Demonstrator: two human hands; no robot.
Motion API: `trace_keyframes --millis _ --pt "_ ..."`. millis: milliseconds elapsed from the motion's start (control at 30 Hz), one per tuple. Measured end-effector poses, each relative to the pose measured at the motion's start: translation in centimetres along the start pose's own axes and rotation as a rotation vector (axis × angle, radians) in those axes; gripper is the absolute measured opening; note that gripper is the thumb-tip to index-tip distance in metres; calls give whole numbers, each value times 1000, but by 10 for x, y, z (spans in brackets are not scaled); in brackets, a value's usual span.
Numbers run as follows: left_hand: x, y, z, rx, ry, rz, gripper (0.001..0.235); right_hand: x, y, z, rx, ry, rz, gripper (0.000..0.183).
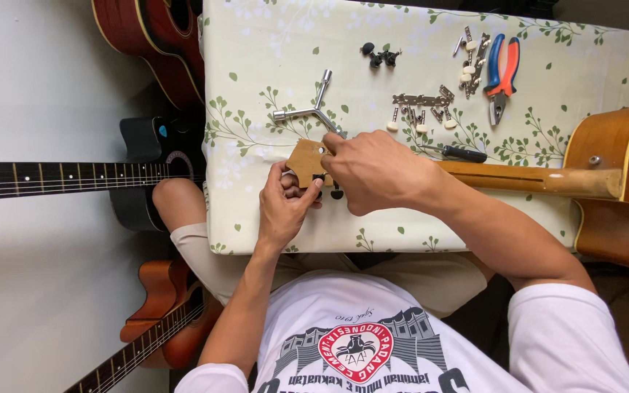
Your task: The person installs guitar tuners on the headstock of an acoustic guitar. They place each tuner into its hole, secure it with a screwdriver, and then attach the corresponding tuning pegs.
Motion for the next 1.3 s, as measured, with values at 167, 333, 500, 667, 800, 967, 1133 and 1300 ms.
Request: trace_keyframes --millis 167,333,500,667,800,967,1133,1300 --pt "0 -3 0 4 -4 9 43 0 -5 -14 142 8 -54 47" --pt "-3 4 0 20 -2 24 44 -5 2 -6 242 311 -135 19" --pt "-4 1 1 43 4 48 44 -20 -1 1 275 531 -165 13" --pt "-5 4 3 69 21 90 41 -32 -2 19 236 733 -187 9" --pt "-8 12 5 80 43 110 39 -44 0 29 122 897 -180 5" --pt "-9 3 5 65 39 168 38 -49 -9 18 -124 931 -114 6" --pt "-9 -9 4 17 31 233 37 -55 -13 0 -47 727 -99 9" --pt "-10 -10 4 35 19 274 37 -45 -12 16 -48 621 -191 7"
Point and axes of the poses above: each hand's wrist, its own x-axis towards the middle knuckle, its own z-axis out of the palm, y = z × x, the point moved 5 cm from there along x, towards the middle knuckle, and after that the axes turned 4 degrees about -y, right-handed, at the moved point
